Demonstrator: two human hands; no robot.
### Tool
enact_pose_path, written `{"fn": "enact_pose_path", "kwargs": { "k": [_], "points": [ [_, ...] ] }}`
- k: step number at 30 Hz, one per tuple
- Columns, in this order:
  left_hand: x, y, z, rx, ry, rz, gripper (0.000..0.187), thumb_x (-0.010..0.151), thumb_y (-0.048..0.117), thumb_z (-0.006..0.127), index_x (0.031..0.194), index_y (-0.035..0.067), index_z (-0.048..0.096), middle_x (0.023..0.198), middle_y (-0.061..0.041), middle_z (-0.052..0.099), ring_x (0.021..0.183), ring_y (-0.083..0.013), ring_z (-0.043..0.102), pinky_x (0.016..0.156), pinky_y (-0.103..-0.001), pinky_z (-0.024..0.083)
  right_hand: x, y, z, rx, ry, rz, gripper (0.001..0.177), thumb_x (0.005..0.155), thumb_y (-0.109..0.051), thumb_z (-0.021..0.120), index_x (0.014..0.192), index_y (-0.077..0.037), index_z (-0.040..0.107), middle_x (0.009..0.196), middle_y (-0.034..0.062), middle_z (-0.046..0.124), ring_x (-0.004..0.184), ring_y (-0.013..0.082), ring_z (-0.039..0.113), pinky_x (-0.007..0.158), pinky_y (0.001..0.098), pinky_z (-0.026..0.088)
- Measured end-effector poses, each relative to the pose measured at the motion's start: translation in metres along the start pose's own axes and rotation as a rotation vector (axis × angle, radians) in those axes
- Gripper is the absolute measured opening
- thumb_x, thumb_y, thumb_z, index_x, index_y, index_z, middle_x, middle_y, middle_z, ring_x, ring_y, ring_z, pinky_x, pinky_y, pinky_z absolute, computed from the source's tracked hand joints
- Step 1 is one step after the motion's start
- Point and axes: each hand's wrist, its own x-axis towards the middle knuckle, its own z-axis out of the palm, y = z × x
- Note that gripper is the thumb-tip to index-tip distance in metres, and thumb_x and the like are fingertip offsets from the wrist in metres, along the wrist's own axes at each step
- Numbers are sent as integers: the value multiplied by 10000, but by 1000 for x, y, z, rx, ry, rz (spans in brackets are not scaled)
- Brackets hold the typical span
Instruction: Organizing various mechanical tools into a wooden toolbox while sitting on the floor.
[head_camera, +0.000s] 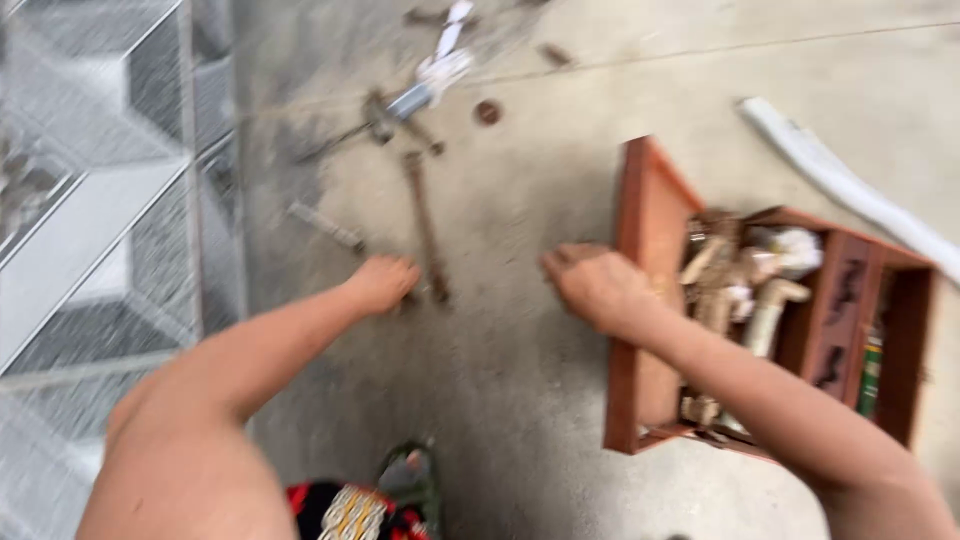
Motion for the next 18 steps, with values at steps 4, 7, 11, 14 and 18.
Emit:
{"fn": "enact_pose_path", "kwargs": {
  "k": [4, 7, 11, 14, 18],
  "points": [
    [-4, 4, 5, 164, 50, 83, 242, 830, 163, 645, 1064, 110, 612, 1045, -85, 660, 1010, -299, 663, 814, -466, 544, -5, 9, 17, -57, 64, -21, 150, 888, -115, 598, 1026, -59, 621, 958, 153, 664, 935, 351, 692, 779, 464, 576],
    [1, -3, 15, 205, -50, 49, 289, 904, 178, 575, 1192, 157, 581, 1085, -51, 656, 1015, -257, 682, 843, -476, 529, -7, 12, 20, -93, 20, -51, 169, 847, -115, 609, 1000, -42, 614, 941, 163, 671, 904, 344, 705, 775, 459, 579],
    [6, -9, 29, 185, -154, -19, 283, 972, 214, 492, 1251, 220, 536, 1079, -40, 679, 980, -251, 726, 933, -525, 522, -10, 13, 26, -111, 78, -100, 193, 880, -128, 609, 1032, -11, 617, 966, 176, 689, 862, 346, 717, 746, 459, 580],
    [13, -14, 10, 164, -291, -83, 245, 1026, 281, 500, 1263, 224, 526, 1139, -44, 670, 1045, -253, 715, 980, -498, 531, -7, 10, 22, -95, 54, -96, 196, 908, -118, 592, 1057, 6, 619, 969, 184, 695, 865, 341, 721, 737, 458, 588],
    [34, -15, -36, -127, -441, -267, 445, 985, 430, 645, 1337, 190, 516, 1289, -97, 641, 1191, -278, 684, 1014, -448, 568, -4, 11, 17, -5, -33, -84, 200, 959, -95, 551, 1095, 37, 615, 991, 203, 695, 881, 317, 728, 705, 427, 613]
  ]
}}
